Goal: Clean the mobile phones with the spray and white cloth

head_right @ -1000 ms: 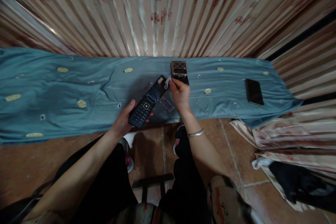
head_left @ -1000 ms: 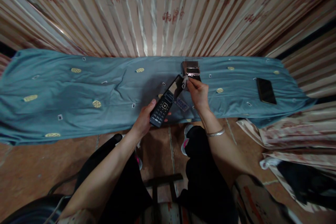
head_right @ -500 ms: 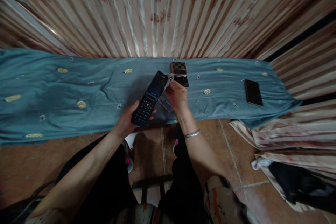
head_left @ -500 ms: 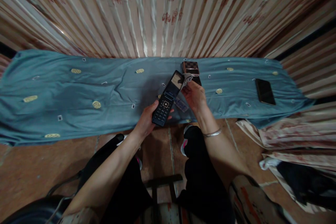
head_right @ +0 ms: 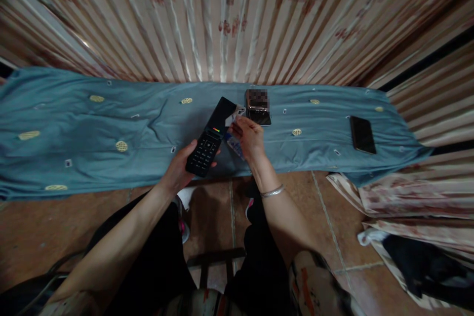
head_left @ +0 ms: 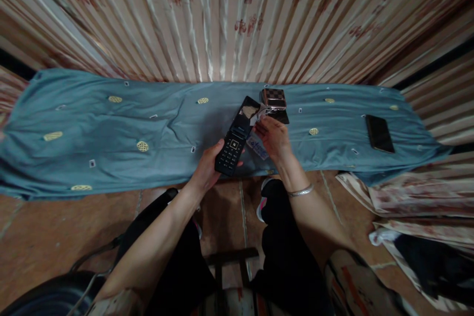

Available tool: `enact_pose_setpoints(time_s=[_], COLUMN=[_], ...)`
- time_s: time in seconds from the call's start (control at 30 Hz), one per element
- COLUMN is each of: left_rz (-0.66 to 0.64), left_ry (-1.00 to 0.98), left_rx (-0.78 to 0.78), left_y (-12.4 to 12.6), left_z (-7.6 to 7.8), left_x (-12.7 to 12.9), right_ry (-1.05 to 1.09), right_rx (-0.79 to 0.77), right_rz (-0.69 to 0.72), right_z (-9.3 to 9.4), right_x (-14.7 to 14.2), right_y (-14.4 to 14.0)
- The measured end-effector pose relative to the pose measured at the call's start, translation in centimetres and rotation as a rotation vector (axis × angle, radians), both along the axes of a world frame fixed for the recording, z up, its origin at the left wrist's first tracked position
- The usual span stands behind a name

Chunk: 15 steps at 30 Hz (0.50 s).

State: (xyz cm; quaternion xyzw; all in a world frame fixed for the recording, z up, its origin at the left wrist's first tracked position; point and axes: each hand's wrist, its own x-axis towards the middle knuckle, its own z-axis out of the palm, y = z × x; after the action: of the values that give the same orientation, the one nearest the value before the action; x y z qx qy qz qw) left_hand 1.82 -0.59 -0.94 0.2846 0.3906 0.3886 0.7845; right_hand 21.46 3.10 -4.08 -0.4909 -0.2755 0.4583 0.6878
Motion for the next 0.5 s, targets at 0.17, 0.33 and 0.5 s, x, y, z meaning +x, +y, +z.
enact_pose_setpoints(time_s=[0.17, 0.33, 0.5], left_rz=[-0.014, -0.033, -0.041], left_ry=[0.024, 0.048, -0.002], left_rx=[0.028, 0.020, -0.021], left_y=[0.0, -0.1, 0.2], left_z=[0.0, 0.1, 0.0], left_x=[-0.1, -0.4, -0.7], right_ry=[0.055, 0.055, 0.050], right_rx=[-0.003, -0.004, -0.028], right_rz=[-0.037, -0.072, -0.108], right_z=[1.3, 1.5, 0.9], right_x=[0.4, 0.9, 1.8], right_y=[0.0, 0.2, 0.6])
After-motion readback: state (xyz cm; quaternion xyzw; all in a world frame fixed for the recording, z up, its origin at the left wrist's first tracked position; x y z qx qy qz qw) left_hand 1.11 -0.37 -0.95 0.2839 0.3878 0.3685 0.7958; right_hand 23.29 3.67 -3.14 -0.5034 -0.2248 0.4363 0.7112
